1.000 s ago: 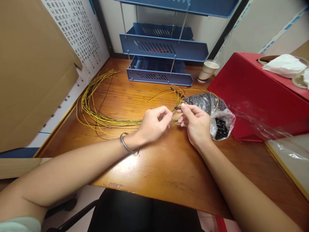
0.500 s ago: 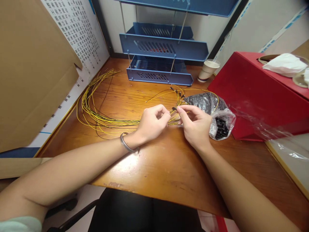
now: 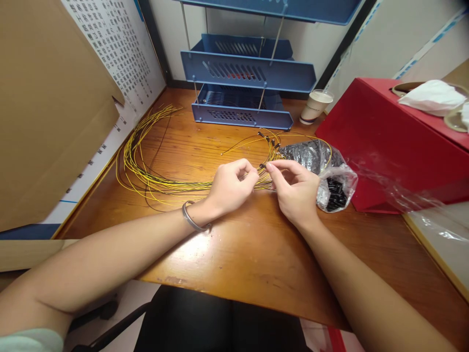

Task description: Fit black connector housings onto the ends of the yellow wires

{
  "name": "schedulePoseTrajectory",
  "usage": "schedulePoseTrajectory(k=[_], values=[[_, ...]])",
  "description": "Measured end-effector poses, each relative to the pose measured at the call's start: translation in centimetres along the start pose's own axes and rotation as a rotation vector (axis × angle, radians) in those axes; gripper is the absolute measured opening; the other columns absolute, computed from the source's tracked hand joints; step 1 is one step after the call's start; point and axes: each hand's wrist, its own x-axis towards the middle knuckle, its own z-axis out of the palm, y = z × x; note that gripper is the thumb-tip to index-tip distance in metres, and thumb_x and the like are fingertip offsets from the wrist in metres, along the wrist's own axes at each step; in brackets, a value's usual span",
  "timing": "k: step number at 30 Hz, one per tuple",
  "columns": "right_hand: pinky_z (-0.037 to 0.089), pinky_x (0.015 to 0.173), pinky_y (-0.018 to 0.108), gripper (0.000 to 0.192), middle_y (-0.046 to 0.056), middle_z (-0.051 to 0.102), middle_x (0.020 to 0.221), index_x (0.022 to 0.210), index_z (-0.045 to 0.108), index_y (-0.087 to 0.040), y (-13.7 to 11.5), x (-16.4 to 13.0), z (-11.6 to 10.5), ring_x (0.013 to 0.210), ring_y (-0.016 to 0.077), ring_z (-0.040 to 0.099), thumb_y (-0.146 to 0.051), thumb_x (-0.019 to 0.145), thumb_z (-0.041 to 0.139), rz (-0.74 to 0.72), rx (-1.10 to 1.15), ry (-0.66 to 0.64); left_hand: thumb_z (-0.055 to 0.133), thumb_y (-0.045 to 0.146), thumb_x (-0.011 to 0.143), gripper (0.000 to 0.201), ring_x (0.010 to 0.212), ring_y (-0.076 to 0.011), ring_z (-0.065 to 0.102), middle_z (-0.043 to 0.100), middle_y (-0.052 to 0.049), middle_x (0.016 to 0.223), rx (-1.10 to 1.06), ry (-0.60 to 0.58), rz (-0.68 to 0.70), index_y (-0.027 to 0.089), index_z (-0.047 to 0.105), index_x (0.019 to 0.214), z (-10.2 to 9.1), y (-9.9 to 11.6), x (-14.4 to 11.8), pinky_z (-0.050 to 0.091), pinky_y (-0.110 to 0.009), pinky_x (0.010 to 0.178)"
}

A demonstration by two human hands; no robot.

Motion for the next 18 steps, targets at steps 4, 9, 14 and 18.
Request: schedulePoseTrajectory(k=[4, 9, 14, 18], values=[[0.041, 0.049, 0.026, 0.015, 0.000, 0.070, 0.070, 0.086, 0.075, -0.020, 0.00, -0.04, -0.03, 0.051, 0.0100, 0.054, -0.035, 0.086, 0.073, 0.000, 0.002, -0.006, 0.057, 0.028, 0.080, 0.018, 0.055, -0.0099, 0.050, 0.059, 0.001, 0.058, 0.001, -0.001, 0.004, 0.018, 0.056, 0.065, -0.05, -0.05, 0.02, 0.039, -0.023, 0.054], [0.042, 0.049, 0.026, 0.016, 0.000, 0.070, 0.071, 0.086, 0.075, -0.020, 0.01, 0.01, -0.06, 0.051, 0.0101, 0.054, -0.036, 0.087, 0.073, 0.006, -0.002, -0.011, 0.058, 0.026, 0.080, 0.018, 0.055, -0.0097, 0.051, 0.060, 0.001, 0.058, 0.003, -0.006, 0.007, 0.017, 0.056, 0.065, -0.08, -0.09, 0.02, 0.040, -0.022, 0.054], [0.044, 0.051, 0.027, 0.015, 0.001, 0.073, 0.077, 0.087, 0.075, -0.020, 0.04, -0.05, -0.09, 0.053, 0.0104, 0.056, -0.035, 0.087, 0.073, -0.009, 0.000, -0.032, 0.058, 0.028, 0.082, 0.020, 0.055, -0.0097, 0.050, 0.059, 0.001, 0.057, 0.010, -0.002, 0.007, 0.018, 0.056, 0.066, 0.03, -0.17, -0.04, 0.039, -0.022, 0.054], [0.044, 0.050, 0.027, 0.015, 0.002, 0.074, 0.077, 0.087, 0.074, -0.020, 0.14, -0.09, -0.08, 0.052, 0.0100, 0.055, -0.035, 0.087, 0.072, -0.028, 0.001, -0.046, 0.057, 0.029, 0.083, 0.021, 0.056, -0.0099, 0.050, 0.059, 0.001, 0.058, 0.012, -0.004, 0.009, 0.018, 0.055, 0.065, 0.10, -0.21, -0.03, 0.039, -0.023, 0.054]])
